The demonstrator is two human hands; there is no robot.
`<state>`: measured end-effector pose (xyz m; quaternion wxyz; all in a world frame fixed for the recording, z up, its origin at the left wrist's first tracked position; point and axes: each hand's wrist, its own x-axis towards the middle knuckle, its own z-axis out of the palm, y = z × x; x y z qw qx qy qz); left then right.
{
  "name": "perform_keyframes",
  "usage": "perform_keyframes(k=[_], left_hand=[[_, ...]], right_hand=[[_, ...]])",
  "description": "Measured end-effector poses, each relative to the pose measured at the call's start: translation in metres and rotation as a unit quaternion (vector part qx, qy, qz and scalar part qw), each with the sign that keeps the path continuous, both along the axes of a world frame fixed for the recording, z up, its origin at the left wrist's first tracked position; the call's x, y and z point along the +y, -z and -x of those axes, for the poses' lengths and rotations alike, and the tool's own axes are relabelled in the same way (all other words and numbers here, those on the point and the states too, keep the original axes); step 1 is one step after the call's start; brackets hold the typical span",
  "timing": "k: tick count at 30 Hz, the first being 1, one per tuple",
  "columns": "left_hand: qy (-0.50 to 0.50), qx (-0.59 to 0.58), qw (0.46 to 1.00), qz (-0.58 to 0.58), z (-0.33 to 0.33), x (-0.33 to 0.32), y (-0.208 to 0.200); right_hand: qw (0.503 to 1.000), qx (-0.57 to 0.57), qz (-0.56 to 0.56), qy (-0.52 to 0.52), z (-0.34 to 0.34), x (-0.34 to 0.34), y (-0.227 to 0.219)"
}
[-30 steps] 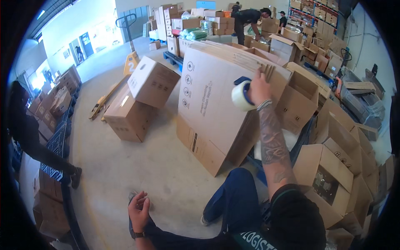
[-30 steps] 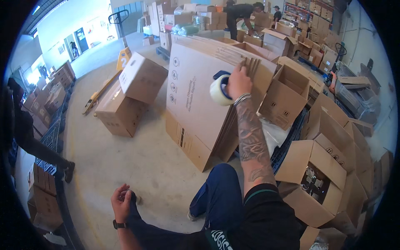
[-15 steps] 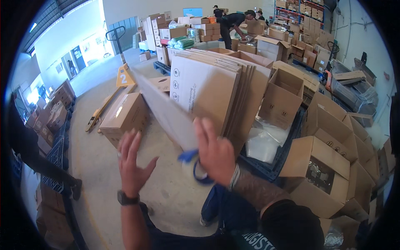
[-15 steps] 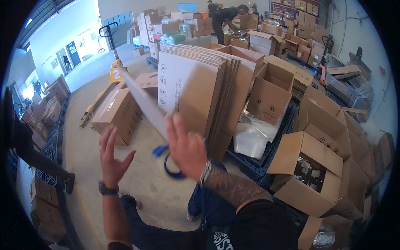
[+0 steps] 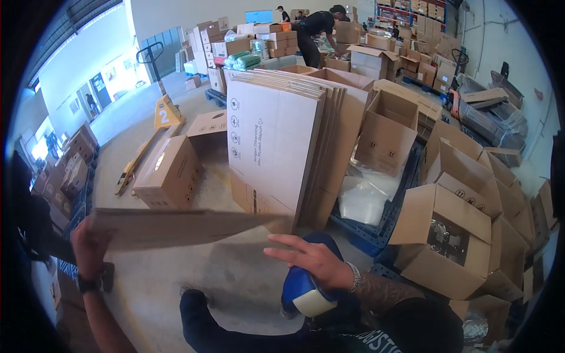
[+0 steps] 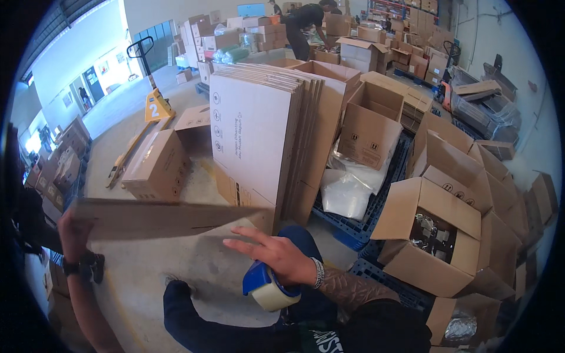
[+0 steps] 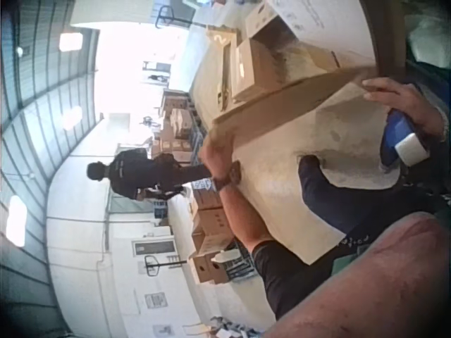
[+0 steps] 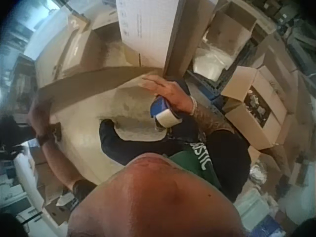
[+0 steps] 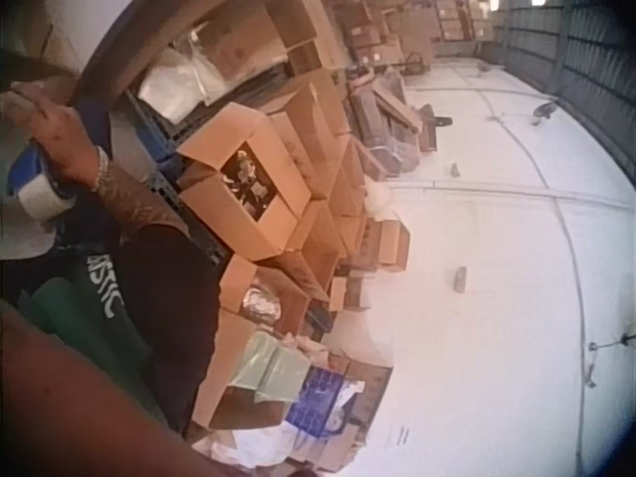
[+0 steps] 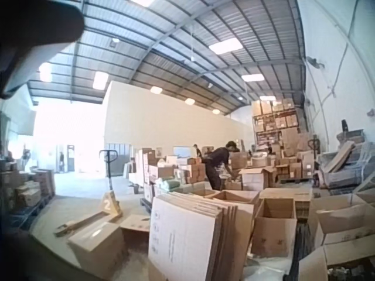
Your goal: Assembling and sealing cardboard boxes using a tape dispenser.
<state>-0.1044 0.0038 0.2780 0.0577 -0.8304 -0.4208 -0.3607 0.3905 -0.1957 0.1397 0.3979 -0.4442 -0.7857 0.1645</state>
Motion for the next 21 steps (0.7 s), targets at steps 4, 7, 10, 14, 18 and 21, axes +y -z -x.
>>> perform_keyframes(k=[4,7,10,14,18,21], left_hand=[[-0.074,-0.117,0.985,-0.104,0.046,-0.020,0.000],[-0.248,-0.096,0.947,-0.181,0.052,-0.030,0.024],[-0.267,-0.227,0.933,-0.086,0.026,-0.036,0.082],[-0.265,-0.292,0.918,-0.038,-0.052,-0.038,0.172],[-0.174,-0.272,0.946,0.034,-0.138,-0.051,0.219],[-0.166,-0.324,0.930,0.056,-0.160,-0.034,0.207]], right_hand=[[0.997,-0.052,-0.059,-0.017,0.005,0.020,0.013],[0.995,-0.050,-0.074,-0.040,0.018,0.035,0.019],[0.994,-0.047,-0.076,-0.058,0.030,0.045,0.023],[0.995,-0.051,-0.068,-0.051,0.039,0.050,0.030],[0.998,-0.015,-0.024,-0.050,0.033,0.057,0.045],[0.999,0.016,-0.003,-0.048,0.028,0.061,0.058]])
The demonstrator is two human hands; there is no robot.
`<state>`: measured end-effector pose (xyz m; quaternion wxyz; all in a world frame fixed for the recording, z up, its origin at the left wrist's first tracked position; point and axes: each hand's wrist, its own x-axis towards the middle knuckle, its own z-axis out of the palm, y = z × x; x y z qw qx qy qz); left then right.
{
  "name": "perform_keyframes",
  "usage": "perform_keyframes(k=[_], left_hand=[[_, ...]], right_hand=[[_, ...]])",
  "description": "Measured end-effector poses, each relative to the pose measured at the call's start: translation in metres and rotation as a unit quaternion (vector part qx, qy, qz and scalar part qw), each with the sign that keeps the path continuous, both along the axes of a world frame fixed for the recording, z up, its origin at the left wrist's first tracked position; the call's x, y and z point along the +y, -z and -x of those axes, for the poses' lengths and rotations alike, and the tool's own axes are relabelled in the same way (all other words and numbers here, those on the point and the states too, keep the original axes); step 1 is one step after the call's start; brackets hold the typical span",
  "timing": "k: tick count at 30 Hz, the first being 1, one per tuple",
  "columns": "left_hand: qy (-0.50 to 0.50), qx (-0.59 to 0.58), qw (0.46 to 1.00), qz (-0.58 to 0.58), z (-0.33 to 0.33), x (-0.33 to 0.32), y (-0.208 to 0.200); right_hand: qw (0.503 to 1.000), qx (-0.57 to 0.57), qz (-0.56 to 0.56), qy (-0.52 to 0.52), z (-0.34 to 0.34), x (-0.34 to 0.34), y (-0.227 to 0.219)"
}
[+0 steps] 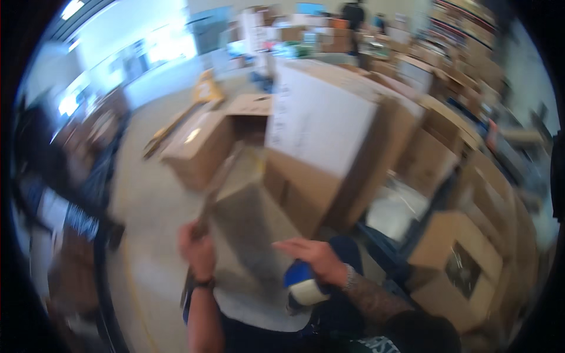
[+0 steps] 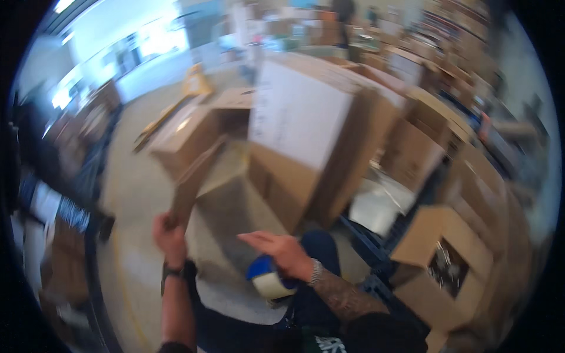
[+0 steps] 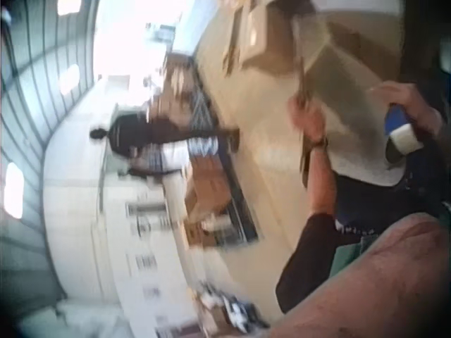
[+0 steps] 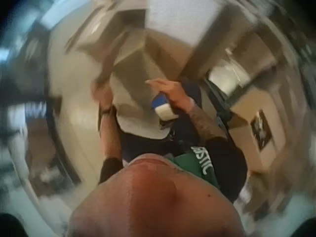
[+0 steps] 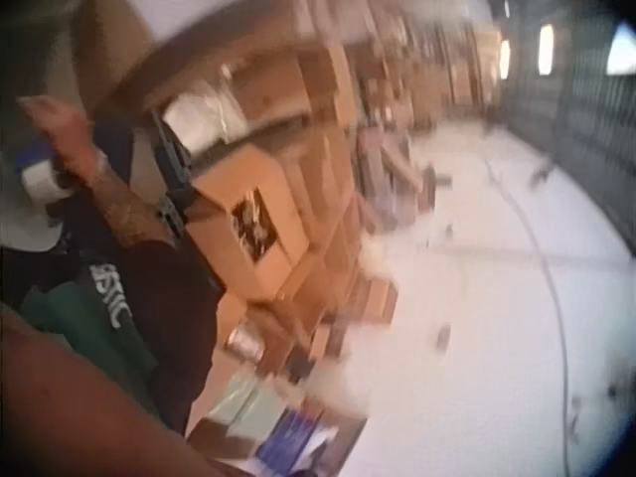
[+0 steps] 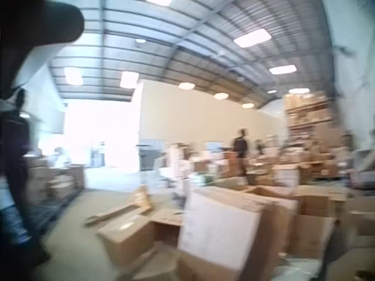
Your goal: Assembling and sealing cardboard boxes using a tape dispenser.
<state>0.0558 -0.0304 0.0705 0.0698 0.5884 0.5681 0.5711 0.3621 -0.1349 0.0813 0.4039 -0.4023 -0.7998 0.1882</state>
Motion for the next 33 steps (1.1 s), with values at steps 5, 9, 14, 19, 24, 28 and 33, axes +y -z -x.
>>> perform_keyframes(k=[5,9,14,19,24,28,33], left_hand=[[-0.108,0.028,0.993,-0.040,-0.004,0.055,-0.039],[-0.132,-0.115,0.984,-0.034,-0.015,0.080,-0.042],[-0.094,-0.106,0.990,-0.026,-0.030,0.024,0.024],[0.014,-0.298,0.951,0.085,-0.067,-0.093,0.103],[0.012,-0.062,0.981,0.181,-0.062,-0.198,0.138],[0.050,0.002,0.973,0.226,-0.039,-0.243,0.149],[0.231,-0.167,0.884,0.370,-0.005,-0.257,0.144]], right_hand=[[0.983,0.113,0.141,0.021,0.004,0.009,0.016],[0.983,0.147,0.108,-0.011,0.011,0.019,0.027],[0.991,0.108,0.080,-0.005,0.005,0.020,0.058],[0.909,0.271,0.314,-0.031,0.002,0.027,0.085],[0.991,-0.026,0.123,-0.050,0.033,0.039,0.078],[0.964,-0.236,-0.011,-0.120,0.074,0.050,0.069],[0.935,-0.235,-0.044,-0.260,0.112,0.063,0.078]])
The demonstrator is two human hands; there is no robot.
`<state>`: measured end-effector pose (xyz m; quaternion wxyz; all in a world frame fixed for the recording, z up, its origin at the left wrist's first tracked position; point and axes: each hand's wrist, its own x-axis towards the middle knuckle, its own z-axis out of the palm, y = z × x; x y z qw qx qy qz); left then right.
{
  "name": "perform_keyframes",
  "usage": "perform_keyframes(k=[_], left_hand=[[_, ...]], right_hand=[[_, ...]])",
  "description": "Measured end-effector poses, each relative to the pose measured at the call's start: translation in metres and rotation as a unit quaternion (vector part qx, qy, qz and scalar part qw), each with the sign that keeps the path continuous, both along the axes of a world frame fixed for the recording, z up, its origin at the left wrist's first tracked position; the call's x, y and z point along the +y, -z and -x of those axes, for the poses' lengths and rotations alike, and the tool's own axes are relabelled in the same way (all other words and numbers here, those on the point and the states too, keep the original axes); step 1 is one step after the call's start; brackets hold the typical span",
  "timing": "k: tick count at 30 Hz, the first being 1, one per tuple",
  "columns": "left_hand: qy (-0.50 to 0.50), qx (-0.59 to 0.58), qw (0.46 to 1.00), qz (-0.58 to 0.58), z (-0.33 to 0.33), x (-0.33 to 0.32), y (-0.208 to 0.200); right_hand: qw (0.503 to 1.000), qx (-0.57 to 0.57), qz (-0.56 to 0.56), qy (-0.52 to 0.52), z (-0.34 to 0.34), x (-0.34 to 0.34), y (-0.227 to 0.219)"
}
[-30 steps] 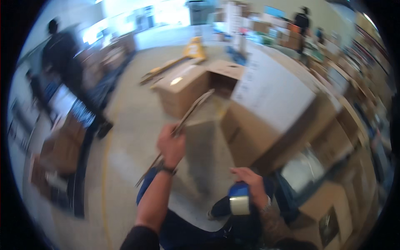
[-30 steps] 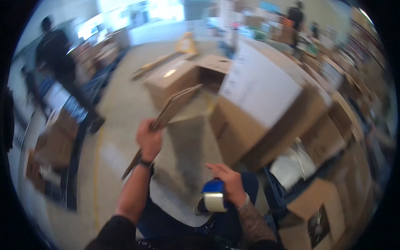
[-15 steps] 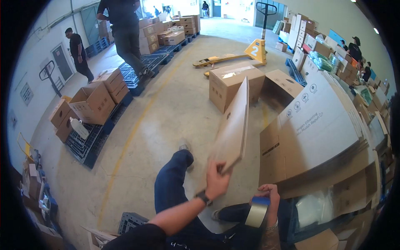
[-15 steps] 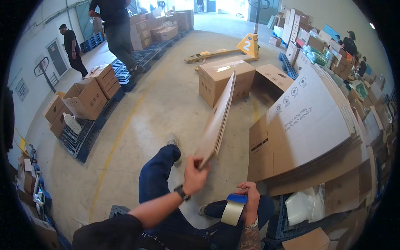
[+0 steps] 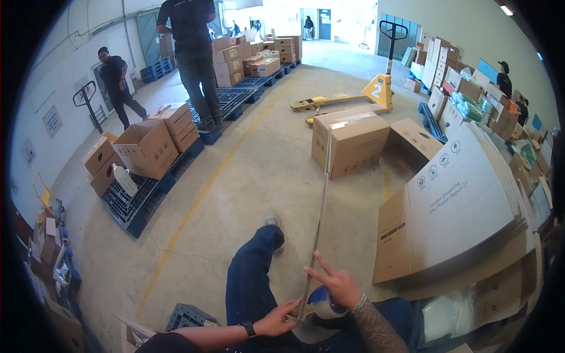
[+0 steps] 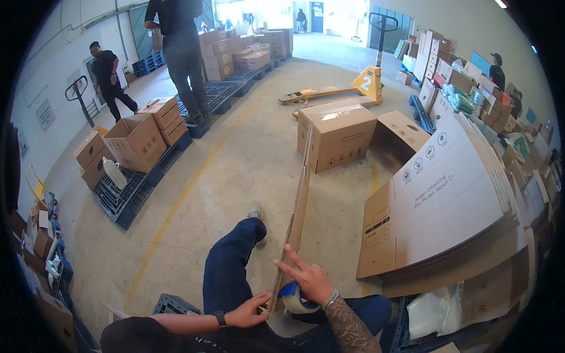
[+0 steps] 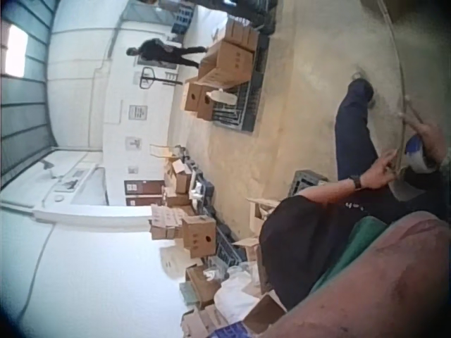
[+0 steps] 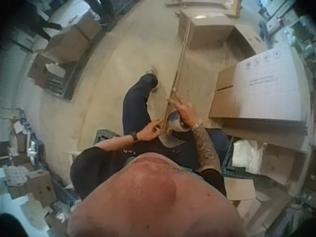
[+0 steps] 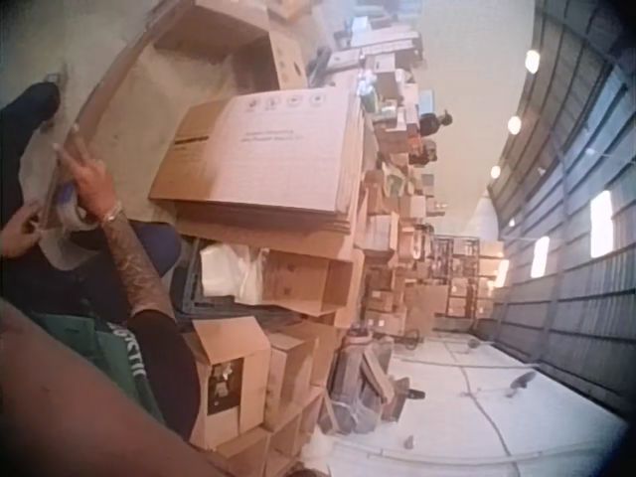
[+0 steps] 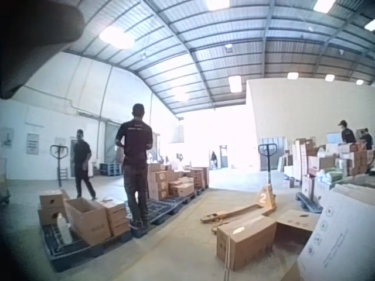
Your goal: Assembling and sealing cardboard boxes using a tape dispenser.
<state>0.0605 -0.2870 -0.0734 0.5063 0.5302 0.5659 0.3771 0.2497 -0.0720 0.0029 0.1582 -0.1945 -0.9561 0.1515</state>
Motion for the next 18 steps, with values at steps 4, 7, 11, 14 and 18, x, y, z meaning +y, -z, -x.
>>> perform_keyframes(k=[4,7,11,14,18], left_hand=[[0.000,0.018,1.000,-0.022,0.063,0.064,-0.009],[-0.119,-0.016,0.992,-0.035,0.085,0.150,-0.016],[-0.193,-0.063,0.979,-0.028,0.079,0.261,-0.029],[-0.128,-0.172,0.972,0.093,0.080,0.296,-0.034],[-0.134,-0.207,0.963,0.106,0.090,0.294,-0.022]], right_hand=[[0.999,0.011,0.009,-0.028,0.006,0.003,0.009],[0.999,0.006,0.024,-0.022,0.009,0.001,0.013],[0.999,0.021,0.021,-0.013,0.022,-0.004,0.019],[1.000,-0.024,-0.006,-0.015,0.030,-0.005,0.024],[0.997,-0.047,-0.063,-0.013,0.027,0.001,0.026]])
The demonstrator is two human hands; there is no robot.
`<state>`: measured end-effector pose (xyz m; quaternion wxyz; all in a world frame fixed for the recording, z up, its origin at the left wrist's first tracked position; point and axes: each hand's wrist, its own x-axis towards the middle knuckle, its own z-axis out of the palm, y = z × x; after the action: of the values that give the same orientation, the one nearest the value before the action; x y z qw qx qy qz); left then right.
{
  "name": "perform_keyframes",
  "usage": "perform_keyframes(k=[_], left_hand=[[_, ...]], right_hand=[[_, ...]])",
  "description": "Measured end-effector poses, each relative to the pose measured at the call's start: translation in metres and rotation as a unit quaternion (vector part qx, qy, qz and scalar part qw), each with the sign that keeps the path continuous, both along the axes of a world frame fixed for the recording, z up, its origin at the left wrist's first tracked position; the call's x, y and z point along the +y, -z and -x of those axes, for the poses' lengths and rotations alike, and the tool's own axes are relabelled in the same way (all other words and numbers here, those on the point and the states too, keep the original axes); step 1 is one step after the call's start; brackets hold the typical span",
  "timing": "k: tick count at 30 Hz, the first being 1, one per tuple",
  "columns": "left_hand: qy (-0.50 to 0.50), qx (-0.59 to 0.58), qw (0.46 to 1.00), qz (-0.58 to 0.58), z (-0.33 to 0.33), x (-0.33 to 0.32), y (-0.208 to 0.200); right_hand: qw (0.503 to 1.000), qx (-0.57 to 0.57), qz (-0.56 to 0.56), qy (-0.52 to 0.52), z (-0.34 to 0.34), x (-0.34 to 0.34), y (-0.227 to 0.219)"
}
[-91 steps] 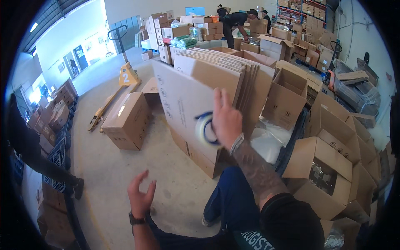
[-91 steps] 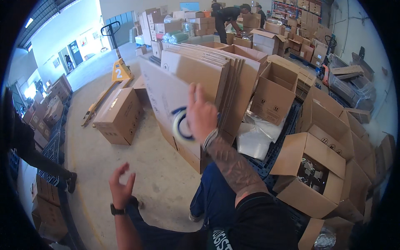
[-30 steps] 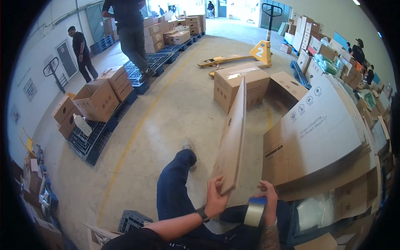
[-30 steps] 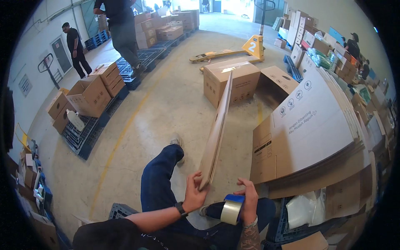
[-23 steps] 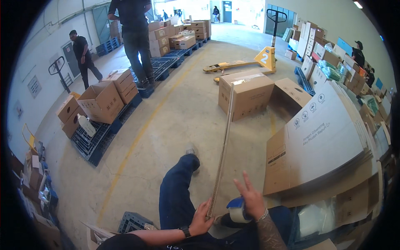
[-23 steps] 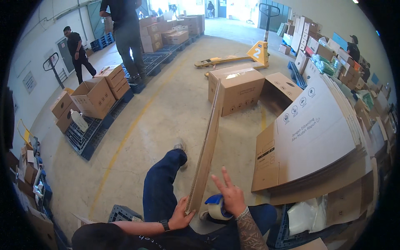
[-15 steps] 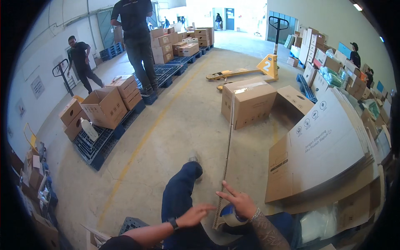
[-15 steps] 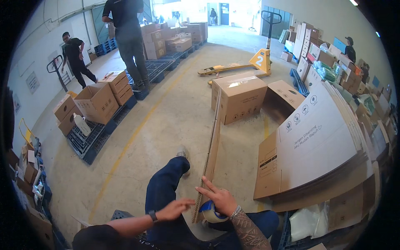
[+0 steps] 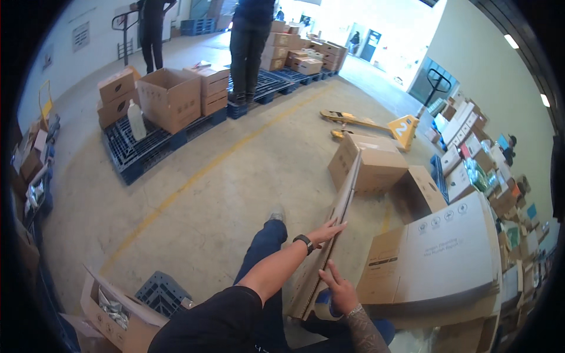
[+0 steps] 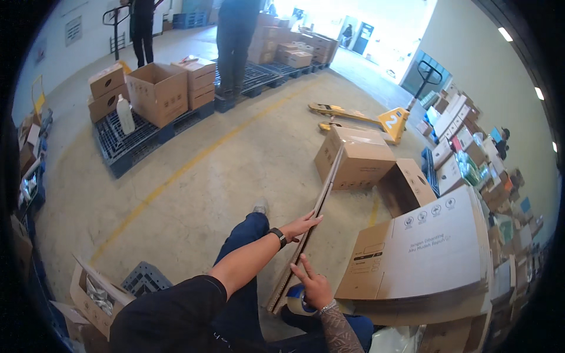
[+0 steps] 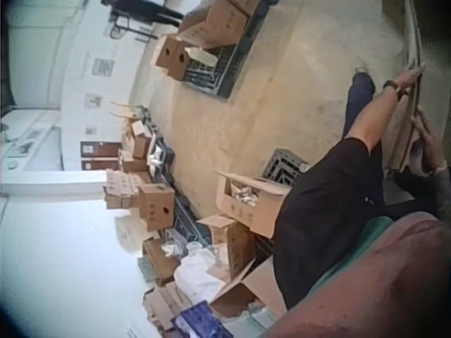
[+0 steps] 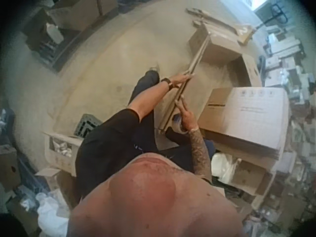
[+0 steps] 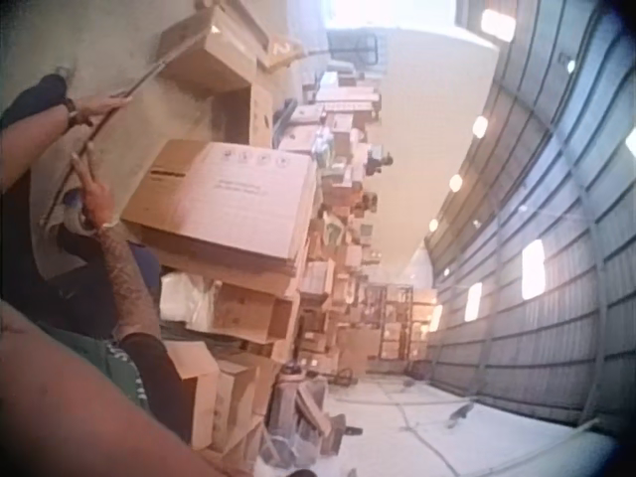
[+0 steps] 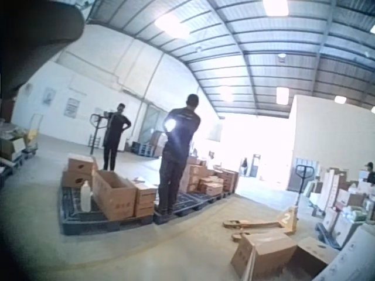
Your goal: Assembling and sealing cardboard boxes using a tape dispenser.
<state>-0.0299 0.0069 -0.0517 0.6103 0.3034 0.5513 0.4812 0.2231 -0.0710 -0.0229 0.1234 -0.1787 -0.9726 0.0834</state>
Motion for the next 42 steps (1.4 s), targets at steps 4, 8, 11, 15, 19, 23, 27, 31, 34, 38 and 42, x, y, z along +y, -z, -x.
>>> perform_keyframes(k=[4,8,11,15,19,23,27,31,34,38,42], left_hand=[[-0.010,0.055,0.998,-0.014,0.018,0.003,0.021],[0.023,0.113,0.991,-0.062,0.050,0.014,0.029],[0.009,0.132,0.989,-0.066,0.071,-0.015,0.021],[0.035,0.256,0.965,-0.056,0.078,-0.108,-0.016],[0.116,0.476,0.862,-0.133,0.043,-0.190,-0.067],[0.127,0.664,0.680,-0.283,-0.001,-0.183,-0.102],[0.520,0.490,0.687,-0.131,-0.080,-0.110,-0.076],[0.652,0.361,0.655,-0.129,-0.064,-0.029,-0.036],[0.629,0.252,0.727,0.113,-0.035,0.012,-0.010],[0.565,0.460,0.681,0.074,-0.042,0.027,0.033],[0.497,0.453,0.736,0.078,-0.048,0.019,0.066]], right_hand=[[0.998,0.021,-0.054,-0.001,-0.019,0.010,-0.009],[0.996,-0.011,-0.083,-0.030,-0.049,0.037,-0.034],[0.985,-0.009,-0.164,-0.047,-0.077,0.078,-0.055],[0.978,-0.055,-0.185,0.082,-0.124,0.140,-0.064],[0.979,0.028,-0.178,0.094,-0.133,0.178,-0.035],[0.983,0.044,-0.166,0.072,-0.114,0.183,-0.011],[0.981,0.020,-0.177,0.076,-0.112,0.174,-0.014],[0.981,-0.048,-0.164,0.094,-0.129,0.156,-0.029],[0.980,-0.074,-0.151,0.107,-0.133,0.139,-0.047],[0.968,-0.027,-0.177,0.175,-0.134,0.103,-0.103],[0.948,0.162,0.076,0.262,-0.139,0.034,-0.161]])
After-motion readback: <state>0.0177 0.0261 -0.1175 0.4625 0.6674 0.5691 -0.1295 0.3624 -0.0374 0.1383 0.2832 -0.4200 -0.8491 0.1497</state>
